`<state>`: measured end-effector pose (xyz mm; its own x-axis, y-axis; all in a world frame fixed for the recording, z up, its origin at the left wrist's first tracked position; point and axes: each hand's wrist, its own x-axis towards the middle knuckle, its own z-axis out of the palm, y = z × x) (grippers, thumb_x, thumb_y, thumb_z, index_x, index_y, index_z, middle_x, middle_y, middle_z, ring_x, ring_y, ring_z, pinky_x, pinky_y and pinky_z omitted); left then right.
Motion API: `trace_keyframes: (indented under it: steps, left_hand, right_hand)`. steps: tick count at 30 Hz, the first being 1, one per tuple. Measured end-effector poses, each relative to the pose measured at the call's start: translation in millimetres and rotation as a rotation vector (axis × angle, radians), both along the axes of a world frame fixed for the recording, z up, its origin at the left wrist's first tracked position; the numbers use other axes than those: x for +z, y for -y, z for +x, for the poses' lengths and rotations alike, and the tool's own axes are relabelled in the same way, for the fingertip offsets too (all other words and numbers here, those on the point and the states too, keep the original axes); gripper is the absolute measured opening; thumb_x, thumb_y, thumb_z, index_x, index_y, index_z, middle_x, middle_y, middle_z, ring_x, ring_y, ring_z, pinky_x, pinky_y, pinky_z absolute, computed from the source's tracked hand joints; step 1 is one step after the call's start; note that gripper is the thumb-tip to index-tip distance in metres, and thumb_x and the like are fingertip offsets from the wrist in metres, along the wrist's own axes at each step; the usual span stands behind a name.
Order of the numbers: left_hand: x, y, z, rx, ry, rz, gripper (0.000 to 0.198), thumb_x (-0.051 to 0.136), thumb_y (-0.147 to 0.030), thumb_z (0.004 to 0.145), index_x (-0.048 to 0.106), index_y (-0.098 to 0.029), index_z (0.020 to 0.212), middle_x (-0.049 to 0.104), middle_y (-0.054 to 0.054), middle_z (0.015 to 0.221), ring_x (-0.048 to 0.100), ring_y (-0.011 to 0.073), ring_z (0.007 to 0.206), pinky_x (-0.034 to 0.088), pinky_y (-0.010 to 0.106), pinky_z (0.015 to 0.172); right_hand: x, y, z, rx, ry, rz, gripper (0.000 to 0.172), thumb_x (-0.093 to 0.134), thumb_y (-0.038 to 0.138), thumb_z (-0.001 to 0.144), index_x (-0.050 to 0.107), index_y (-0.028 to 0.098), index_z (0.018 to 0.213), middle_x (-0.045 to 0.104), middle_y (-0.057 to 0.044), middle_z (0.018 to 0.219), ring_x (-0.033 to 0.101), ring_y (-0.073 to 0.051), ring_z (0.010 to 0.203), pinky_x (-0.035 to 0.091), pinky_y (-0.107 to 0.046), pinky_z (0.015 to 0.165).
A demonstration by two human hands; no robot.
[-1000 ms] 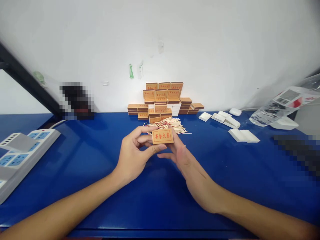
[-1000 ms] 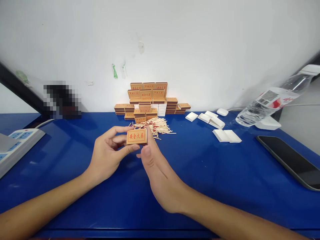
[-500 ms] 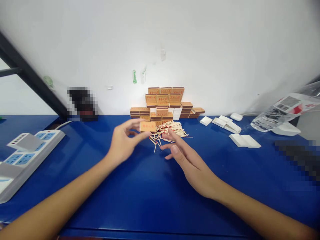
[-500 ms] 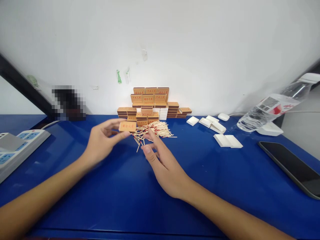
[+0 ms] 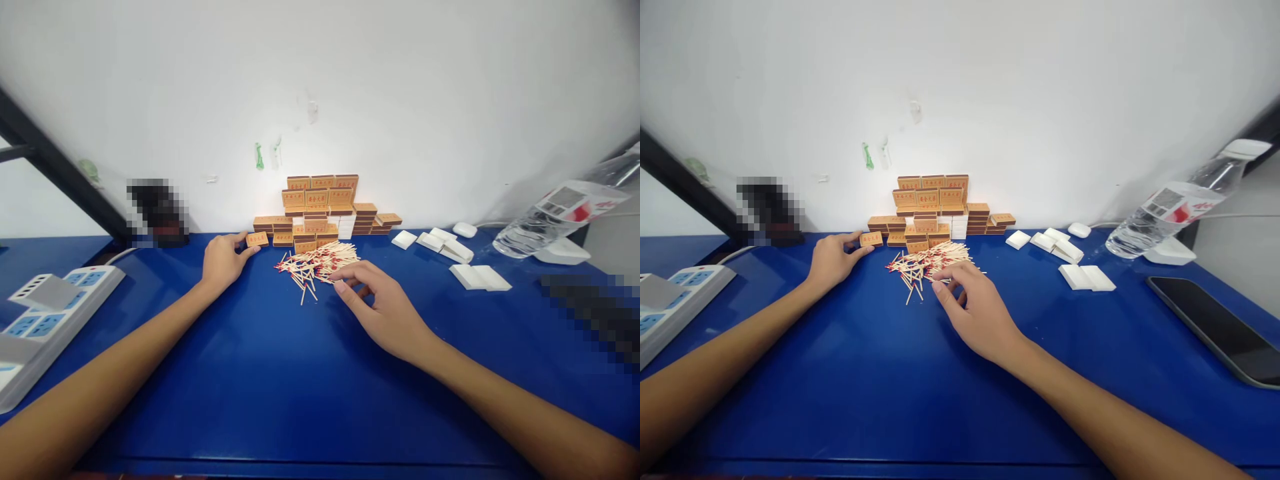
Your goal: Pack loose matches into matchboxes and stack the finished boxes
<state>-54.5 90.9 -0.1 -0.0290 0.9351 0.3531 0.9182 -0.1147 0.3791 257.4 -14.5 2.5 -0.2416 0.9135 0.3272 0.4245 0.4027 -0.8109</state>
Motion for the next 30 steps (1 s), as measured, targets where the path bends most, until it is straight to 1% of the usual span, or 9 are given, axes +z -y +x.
trace_keyframes:
  steps: [5, 10, 15, 18, 22, 24, 26, 27, 30]
  left_hand:
    - [1.6, -2.3, -2.7, -0.008, -0.05, -0.016, 0.034, 0.071, -0.041, 0.095, 0.078, -0.025, 0.123, 0.083, 0.011, 0.112, 0.076, 0.0353, 0.106, 0.054, 0.044, 0.094]
    - [1.3, -0.6, 1.6, -0.008, -0.041, -0.001, 0.05, 0.07, -0.04, 0.097, 0.065, -0.019, 0.142, 0.081, 0.011, 0.122, 0.073, 0.0356, 0.12, 0.052, 0.047, 0.103]
    - [3.2, -2.7, 9.8, 0.023, -0.029, 0.022, 0.045, 0.072, -0.038, 0.097, 0.067, -0.019, 0.137, 0.083, 0.01, 0.115, 0.076, 0.0351, 0.111, 0.053, 0.047, 0.098]
    - [4.8, -3.4, 13.5, 0.019, -0.041, 0.025, 0.043, 0.072, -0.037, 0.097, 0.066, -0.021, 0.136, 0.083, 0.008, 0.115, 0.076, 0.0338, 0.112, 0.053, 0.044, 0.098]
    - [8.6, -1.0, 13.8, 0.002, -0.081, -0.003, 0.052, 0.073, -0.045, 0.096, 0.061, -0.021, 0.14, 0.082, 0.01, 0.118, 0.077, 0.0332, 0.11, 0.054, 0.043, 0.097]
    - [12.7, 4.8, 12.0, -0.006, -0.113, -0.026, 0.061, 0.071, -0.053, 0.095, 0.059, -0.017, 0.143, 0.08, 0.014, 0.123, 0.075, 0.0354, 0.114, 0.054, 0.045, 0.097]
    - [18.3, 15.6, 10.4, 0.0, -0.158, -0.031, 0.07, 0.071, -0.054, 0.093, 0.054, -0.011, 0.147, 0.075, 0.021, 0.131, 0.07, 0.0412, 0.121, 0.053, 0.05, 0.099]
    - [21.2, 22.9, 10.2, -0.012, -0.183, -0.033, 0.07, 0.072, -0.053, 0.093, 0.055, -0.011, 0.147, 0.073, 0.022, 0.133, 0.068, 0.0426, 0.123, 0.052, 0.051, 0.101]
    - [28.5, 48.0, 12.9, -0.129, -0.306, -0.026, 0.049, 0.062, -0.049, 0.1, 0.064, -0.017, 0.137, 0.074, 0.017, 0.132, 0.069, 0.0385, 0.122, 0.052, 0.048, 0.101]
  right_hand:
    - [-1.2, -3.0, 3.5, -0.003, 0.018, 0.009, 0.02, 0.06, 0.04, 0.103, 0.073, 0.026, 0.106, 0.071, -0.009, 0.112, 0.068, -0.022, 0.091, 0.056, -0.039, 0.074]
    - [-1.1, -5.3, 5.0, -0.007, 0.02, 0.012, 0.02, 0.061, 0.039, 0.102, 0.074, 0.024, 0.104, 0.071, -0.009, 0.111, 0.068, -0.02, 0.086, 0.056, -0.038, 0.072]
    - [-1.0, -8.6, 6.5, -0.021, 0.044, 0.028, 0.021, 0.061, 0.038, 0.101, 0.074, 0.022, 0.1, 0.071, -0.008, 0.105, 0.068, -0.02, 0.081, 0.055, -0.037, 0.07]
    - [-0.2, -10.5, 8.9, -0.033, 0.065, 0.042, 0.02, 0.061, 0.037, 0.1, 0.074, 0.023, 0.096, 0.072, -0.008, 0.101, 0.067, -0.019, 0.079, 0.055, -0.037, 0.069]
    - [0.6, -16.5, 15.4, -0.066, 0.139, 0.114, 0.021, 0.059, 0.035, 0.101, 0.074, 0.023, 0.094, 0.072, -0.007, 0.095, 0.065, -0.019, 0.076, 0.052, -0.036, 0.069]
    - [0.6, -23.6, 21.1, -0.104, 0.206, 0.193, 0.021, 0.057, 0.034, 0.101, 0.073, 0.023, 0.093, 0.072, -0.007, 0.093, 0.064, -0.019, 0.074, 0.05, -0.036, 0.068]
    - [0.9, -33.8, 29.5, -0.164, 0.287, 0.27, 0.02, 0.056, 0.032, 0.1, 0.073, 0.022, 0.092, 0.071, -0.007, 0.089, 0.062, -0.02, 0.071, 0.048, -0.036, 0.068]
    - [1.5, -39.6, 35.2, -0.205, 0.335, 0.298, 0.02, 0.056, 0.03, 0.099, 0.073, 0.022, 0.092, 0.07, -0.006, 0.086, 0.061, -0.02, 0.069, 0.047, -0.036, 0.068]
    - [5.3, -57.5, 60.7, -0.339, 0.492, 0.353, 0.021, 0.056, 0.029, 0.096, 0.073, 0.02, 0.088, 0.071, -0.008, 0.081, 0.062, -0.023, 0.07, 0.045, -0.038, 0.069]
